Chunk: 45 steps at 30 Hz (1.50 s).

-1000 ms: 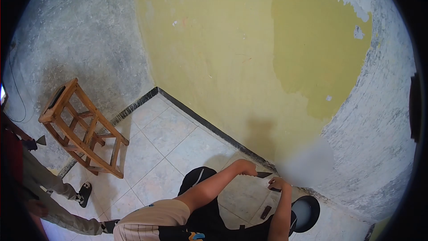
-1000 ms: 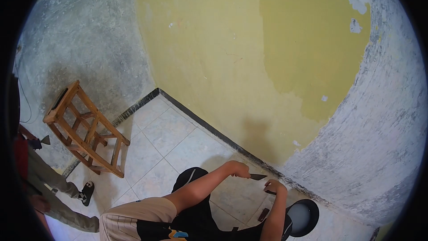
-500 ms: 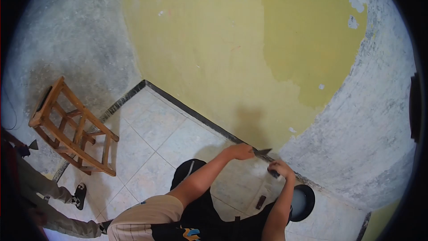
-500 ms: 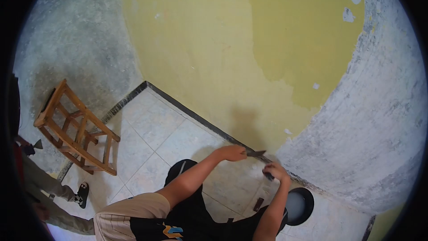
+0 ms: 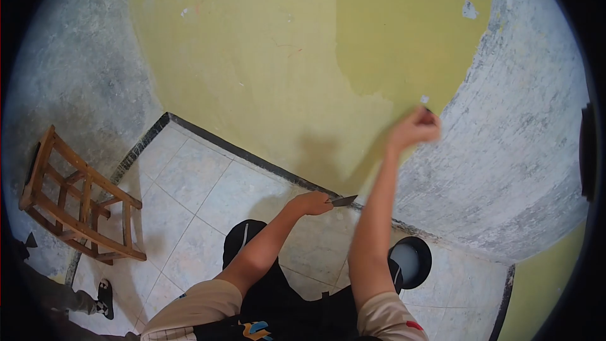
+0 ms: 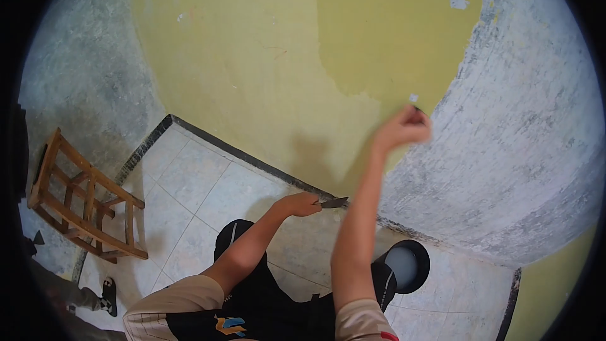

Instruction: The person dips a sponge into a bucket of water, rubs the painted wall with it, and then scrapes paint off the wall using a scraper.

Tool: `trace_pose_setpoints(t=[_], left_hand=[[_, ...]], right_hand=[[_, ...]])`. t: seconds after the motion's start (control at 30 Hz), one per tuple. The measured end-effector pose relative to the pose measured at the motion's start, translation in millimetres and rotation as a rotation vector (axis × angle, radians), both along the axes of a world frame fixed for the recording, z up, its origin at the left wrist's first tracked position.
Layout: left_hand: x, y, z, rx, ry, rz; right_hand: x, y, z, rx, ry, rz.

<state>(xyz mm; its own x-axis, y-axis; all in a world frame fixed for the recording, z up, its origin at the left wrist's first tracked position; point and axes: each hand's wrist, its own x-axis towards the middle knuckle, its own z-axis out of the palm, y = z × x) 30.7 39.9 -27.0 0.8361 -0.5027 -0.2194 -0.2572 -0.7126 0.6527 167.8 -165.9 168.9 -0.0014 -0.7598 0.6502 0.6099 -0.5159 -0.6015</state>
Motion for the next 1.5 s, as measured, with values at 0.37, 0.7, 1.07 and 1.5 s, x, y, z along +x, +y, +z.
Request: trace_pose_setpoints(t=[0.37,0.7,1.07,1.5], left_hand=[[11,-9,-3,0.101,0.26,-0.092],[16,-13,15,-0.072,0.359,-0.042],[8,-45,31,-0.614,0.597,0.162],[9,-41,27,-0.673,0.505,0.255]], right_hand=[[-63,58,-59,-1.006,0.348,0.413],[-236,-227,-242,0.355,0.794,0.537],[-185,-180,-259,-0.295,2.131,1.281],[-171,-183,-353,-0.189,2.418,1.171]])
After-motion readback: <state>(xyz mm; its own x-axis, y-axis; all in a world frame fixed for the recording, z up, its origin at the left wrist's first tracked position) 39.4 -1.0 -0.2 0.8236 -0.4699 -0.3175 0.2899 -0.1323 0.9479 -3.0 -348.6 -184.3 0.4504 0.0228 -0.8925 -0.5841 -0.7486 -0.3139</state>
